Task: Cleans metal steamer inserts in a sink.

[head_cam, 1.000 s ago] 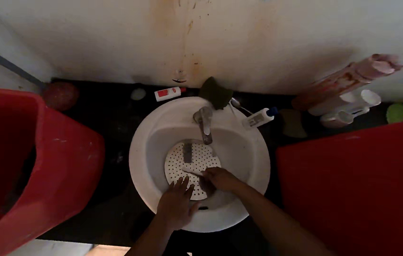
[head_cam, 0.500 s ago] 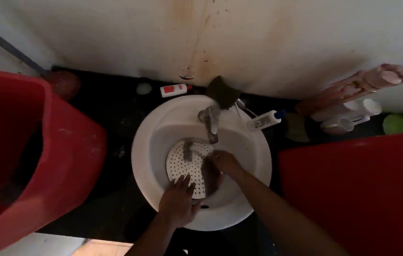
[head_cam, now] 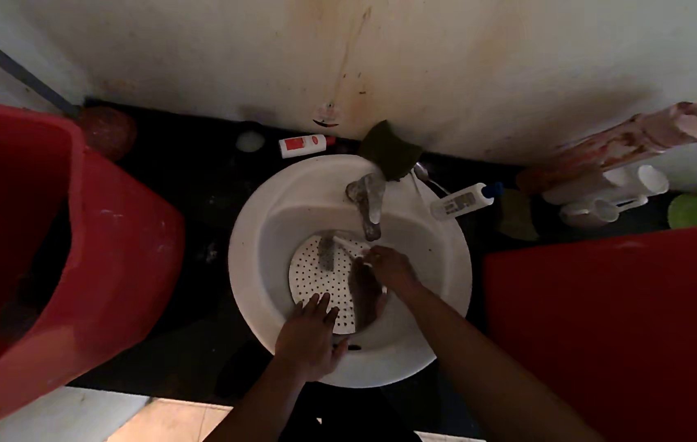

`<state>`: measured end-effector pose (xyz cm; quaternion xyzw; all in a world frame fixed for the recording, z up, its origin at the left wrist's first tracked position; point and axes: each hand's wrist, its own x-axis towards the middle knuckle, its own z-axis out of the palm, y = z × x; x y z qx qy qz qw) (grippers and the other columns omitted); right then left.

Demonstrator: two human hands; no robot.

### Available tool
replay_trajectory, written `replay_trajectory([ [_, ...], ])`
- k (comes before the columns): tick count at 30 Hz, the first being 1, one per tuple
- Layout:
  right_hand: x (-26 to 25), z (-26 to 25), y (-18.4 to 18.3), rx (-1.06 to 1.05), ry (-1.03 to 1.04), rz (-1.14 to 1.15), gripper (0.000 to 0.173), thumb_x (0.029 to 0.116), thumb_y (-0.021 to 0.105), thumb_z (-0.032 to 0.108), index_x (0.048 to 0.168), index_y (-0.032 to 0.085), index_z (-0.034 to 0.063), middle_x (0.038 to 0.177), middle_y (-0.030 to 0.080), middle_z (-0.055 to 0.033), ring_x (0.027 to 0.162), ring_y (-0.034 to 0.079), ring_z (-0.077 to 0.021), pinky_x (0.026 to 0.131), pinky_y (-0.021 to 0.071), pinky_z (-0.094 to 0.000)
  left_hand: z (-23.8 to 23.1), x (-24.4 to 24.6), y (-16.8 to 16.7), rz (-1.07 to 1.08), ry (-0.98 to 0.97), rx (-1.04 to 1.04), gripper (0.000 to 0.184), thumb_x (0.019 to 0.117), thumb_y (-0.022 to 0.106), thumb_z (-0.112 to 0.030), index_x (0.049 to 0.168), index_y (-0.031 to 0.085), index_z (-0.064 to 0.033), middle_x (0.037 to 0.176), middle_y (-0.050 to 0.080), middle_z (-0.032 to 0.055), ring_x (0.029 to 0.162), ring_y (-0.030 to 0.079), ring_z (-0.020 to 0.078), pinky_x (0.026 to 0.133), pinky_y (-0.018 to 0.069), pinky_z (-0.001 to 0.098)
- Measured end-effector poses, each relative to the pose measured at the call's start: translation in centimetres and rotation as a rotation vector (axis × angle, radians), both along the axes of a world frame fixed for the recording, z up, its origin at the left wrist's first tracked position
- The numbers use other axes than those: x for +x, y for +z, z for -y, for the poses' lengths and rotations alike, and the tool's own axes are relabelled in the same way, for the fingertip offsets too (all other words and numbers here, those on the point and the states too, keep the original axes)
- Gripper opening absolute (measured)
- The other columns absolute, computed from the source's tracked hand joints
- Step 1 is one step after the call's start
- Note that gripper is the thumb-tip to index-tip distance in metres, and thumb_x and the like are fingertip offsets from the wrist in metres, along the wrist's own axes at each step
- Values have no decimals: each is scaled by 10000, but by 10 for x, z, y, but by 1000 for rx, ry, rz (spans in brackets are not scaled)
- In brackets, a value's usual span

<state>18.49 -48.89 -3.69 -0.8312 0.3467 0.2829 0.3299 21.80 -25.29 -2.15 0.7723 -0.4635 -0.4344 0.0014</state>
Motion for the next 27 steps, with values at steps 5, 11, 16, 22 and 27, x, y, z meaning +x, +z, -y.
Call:
replay_trajectory([
  [5,5,-19,1,144,229,7,408,1087,485,418,1230,715,113,1194,704,-159,1140,660,-326,997,504,-568,1,0,0,10,-3,10,777,1028,266,-668,1615,335,-163,1728,156,84,1590,137,322,1251,187,589],
  [11,24,-16,-4,164,333,27,394,1086,497,403,1156,740,102,1126,717,-151,1081,674,-319,959,513,-576,0,0,1,13,-15,1,772,1034,261,-662,1613,340,-158,1723,175,91,1584,166,329,1251,197,575],
  [16,41,-9,-8,104,341,61,405,1087,490,405,1207,733,104,1182,712,-172,1142,664,-348,1004,501,-596,-1,-1,1,-3,15,-11,759,1035,278,-656,1613,343,-168,1722,182,83,1584,168,317,1254,200,566],
  [22,53,-13,-10,97,344,60,397,1084,484,412,1211,728,126,1195,710,-151,1158,658,-342,994,497,-616,1,1,3,-4,9,0,760,1033,275,-659,1612,344,-171,1723,182,74,1583,175,314,1249,210,568],
  [27,59,-16,-7,126,452,42,397,1078,503,415,1160,742,109,1158,714,-152,1126,666,-336,967,503,-615,3,1,3,-11,-3,38,766,1032,275,-660,1620,322,-172,1727,167,72,1587,157,317,1247,207,575],
])
